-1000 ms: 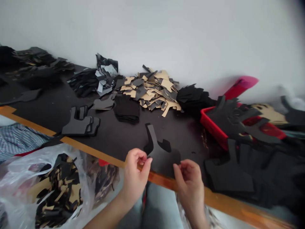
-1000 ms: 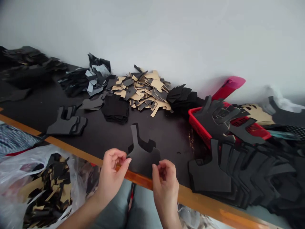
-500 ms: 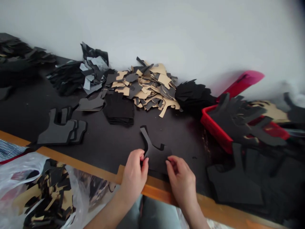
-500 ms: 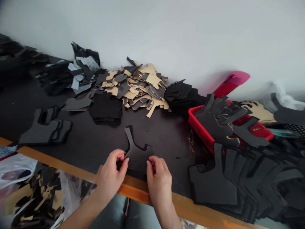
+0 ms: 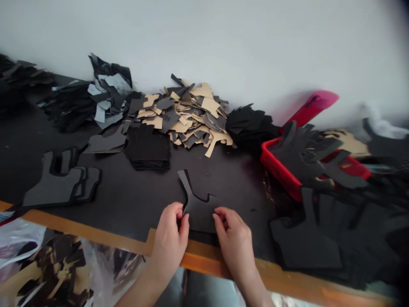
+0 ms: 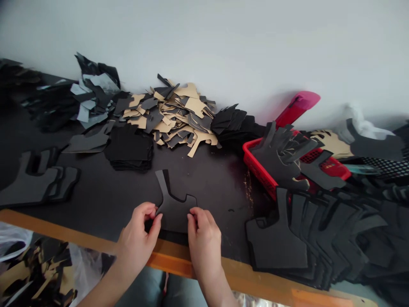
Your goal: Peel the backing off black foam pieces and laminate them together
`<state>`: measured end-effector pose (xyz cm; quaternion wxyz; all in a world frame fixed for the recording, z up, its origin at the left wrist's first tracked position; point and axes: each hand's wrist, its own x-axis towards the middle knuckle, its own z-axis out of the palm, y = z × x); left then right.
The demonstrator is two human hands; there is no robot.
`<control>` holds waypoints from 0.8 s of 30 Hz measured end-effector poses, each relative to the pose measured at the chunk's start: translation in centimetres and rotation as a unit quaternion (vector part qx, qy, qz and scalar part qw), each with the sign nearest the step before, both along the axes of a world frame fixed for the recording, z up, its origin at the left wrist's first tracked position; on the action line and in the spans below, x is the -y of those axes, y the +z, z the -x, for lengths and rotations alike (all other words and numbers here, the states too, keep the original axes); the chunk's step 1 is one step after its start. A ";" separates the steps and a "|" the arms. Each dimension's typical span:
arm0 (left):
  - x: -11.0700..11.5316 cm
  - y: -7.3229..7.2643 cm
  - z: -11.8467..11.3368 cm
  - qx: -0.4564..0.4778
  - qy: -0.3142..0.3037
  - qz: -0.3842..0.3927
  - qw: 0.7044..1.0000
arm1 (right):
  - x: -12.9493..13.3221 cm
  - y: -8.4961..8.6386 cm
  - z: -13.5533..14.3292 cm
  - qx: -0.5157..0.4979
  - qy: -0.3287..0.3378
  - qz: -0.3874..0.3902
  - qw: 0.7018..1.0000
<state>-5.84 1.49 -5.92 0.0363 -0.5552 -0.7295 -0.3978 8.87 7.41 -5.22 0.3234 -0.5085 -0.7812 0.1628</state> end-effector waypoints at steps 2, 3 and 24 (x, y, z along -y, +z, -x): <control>0.0 0.0 0.0 0.000 -0.002 0.004 1.000 | 0.0 0.0 0.1 0.005 -0.001 0.000 1.000; -0.1 -0.1 0.1 0.002 -0.003 0.005 1.000 | 0.0 0.0 0.1 0.006 -0.002 0.001 1.000; -0.4 -0.2 0.0 -0.001 0.003 0.013 1.000 | -0.5 -0.1 0.0 0.006 -0.014 0.080 0.997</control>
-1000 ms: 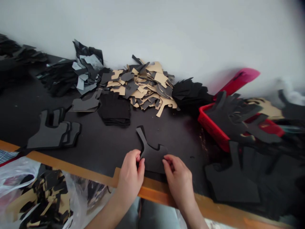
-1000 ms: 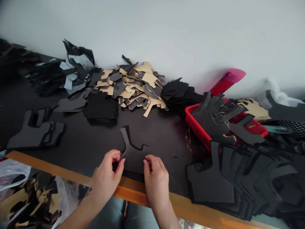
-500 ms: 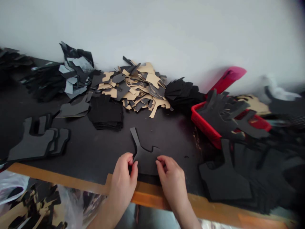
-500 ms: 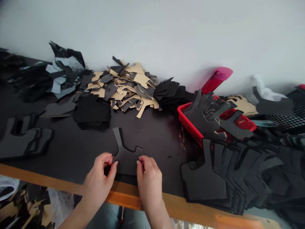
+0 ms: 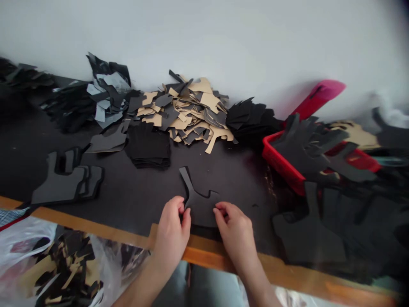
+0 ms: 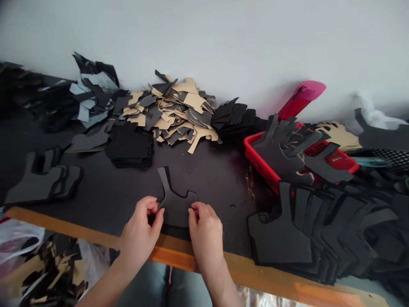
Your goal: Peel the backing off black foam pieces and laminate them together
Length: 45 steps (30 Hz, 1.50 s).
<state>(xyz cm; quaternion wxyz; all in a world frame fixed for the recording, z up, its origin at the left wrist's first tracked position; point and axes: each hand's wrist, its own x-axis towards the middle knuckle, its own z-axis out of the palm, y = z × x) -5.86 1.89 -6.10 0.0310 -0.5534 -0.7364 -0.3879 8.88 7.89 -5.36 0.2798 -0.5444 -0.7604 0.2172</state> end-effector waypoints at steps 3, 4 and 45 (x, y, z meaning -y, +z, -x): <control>0.0 0.1 -0.1 0.023 -0.002 0.010 1.000 | -0.1 -0.1 -0.1 -0.001 0.001 0.011 1.000; 0.0 0.1 -0.1 0.031 -0.004 0.015 0.999 | -0.1 -0.1 -0.1 -0.002 0.001 0.015 1.000; 0.7 2.1 0.2 -0.079 0.005 0.175 0.981 | -2.2 1.8 0.8 0.168 0.122 -0.110 0.972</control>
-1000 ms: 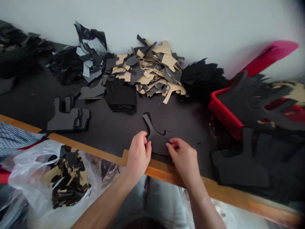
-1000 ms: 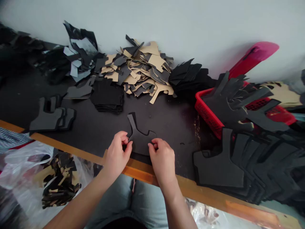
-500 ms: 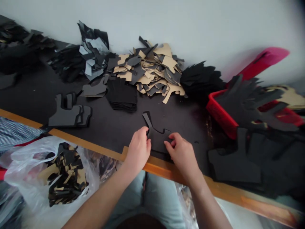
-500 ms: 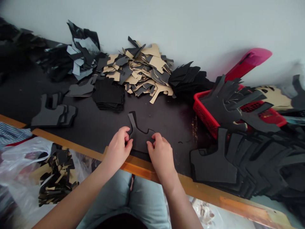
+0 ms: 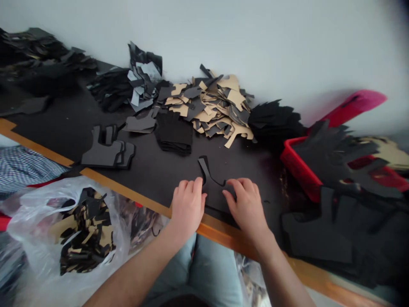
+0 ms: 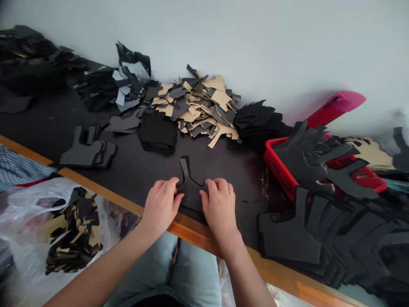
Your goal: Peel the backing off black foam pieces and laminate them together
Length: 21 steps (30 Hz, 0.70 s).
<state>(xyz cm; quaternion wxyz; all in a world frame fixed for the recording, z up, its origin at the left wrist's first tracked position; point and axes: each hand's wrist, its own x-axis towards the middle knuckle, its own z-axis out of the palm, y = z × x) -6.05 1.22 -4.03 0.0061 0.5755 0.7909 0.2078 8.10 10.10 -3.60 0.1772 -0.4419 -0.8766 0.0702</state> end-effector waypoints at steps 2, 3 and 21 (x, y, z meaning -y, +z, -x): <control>0.2 -0.3 -0.1 -0.004 0.008 0.002 1.000 | -1.4 -0.2 1.6 -0.048 0.044 0.007 0.998; 0.3 -0.5 -0.1 -0.006 0.012 0.002 1.000 | -2.2 -0.3 2.5 -0.060 0.059 0.028 0.996; 1.0 -2.1 1.1 0.087 -0.026 -0.090 0.992 | -6.2 0.3 7.6 -0.058 0.008 0.274 0.960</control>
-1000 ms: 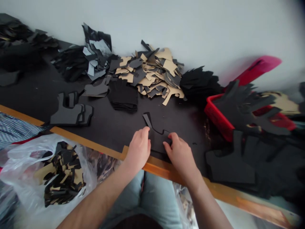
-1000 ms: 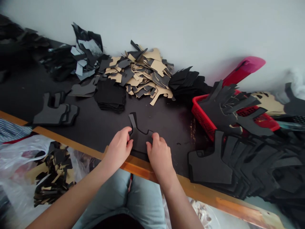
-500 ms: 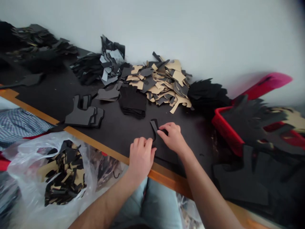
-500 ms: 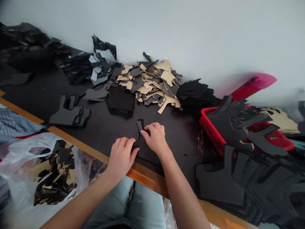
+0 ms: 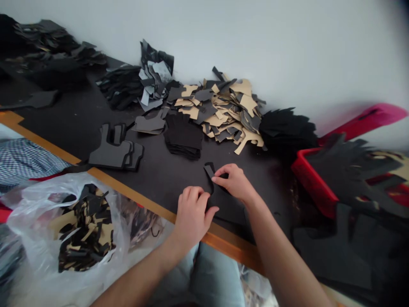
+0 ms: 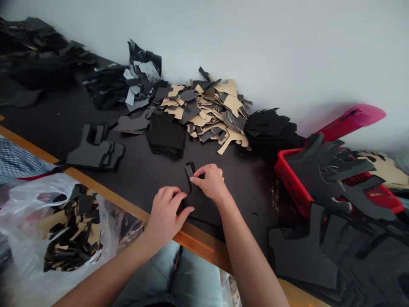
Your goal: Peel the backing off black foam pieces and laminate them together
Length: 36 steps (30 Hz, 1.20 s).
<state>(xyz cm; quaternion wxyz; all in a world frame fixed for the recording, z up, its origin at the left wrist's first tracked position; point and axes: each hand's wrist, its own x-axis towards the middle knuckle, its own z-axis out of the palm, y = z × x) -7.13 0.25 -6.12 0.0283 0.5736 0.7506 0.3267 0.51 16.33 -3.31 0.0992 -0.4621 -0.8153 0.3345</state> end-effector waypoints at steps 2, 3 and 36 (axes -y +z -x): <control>0.1 0.0 0.2 0.012 -0.007 -0.001 1.000 | 0.3 -0.1 -0.5 -0.048 0.014 -0.036 0.998; 0.2 0.1 0.3 0.018 -0.012 -0.002 1.000 | 0.6 -0.1 -1.0 -0.074 0.019 -0.067 0.995; 0.9 0.3 1.9 0.083 -0.093 0.014 0.992 | 9.4 -1.2 -7.0 -0.117 0.141 -0.312 0.932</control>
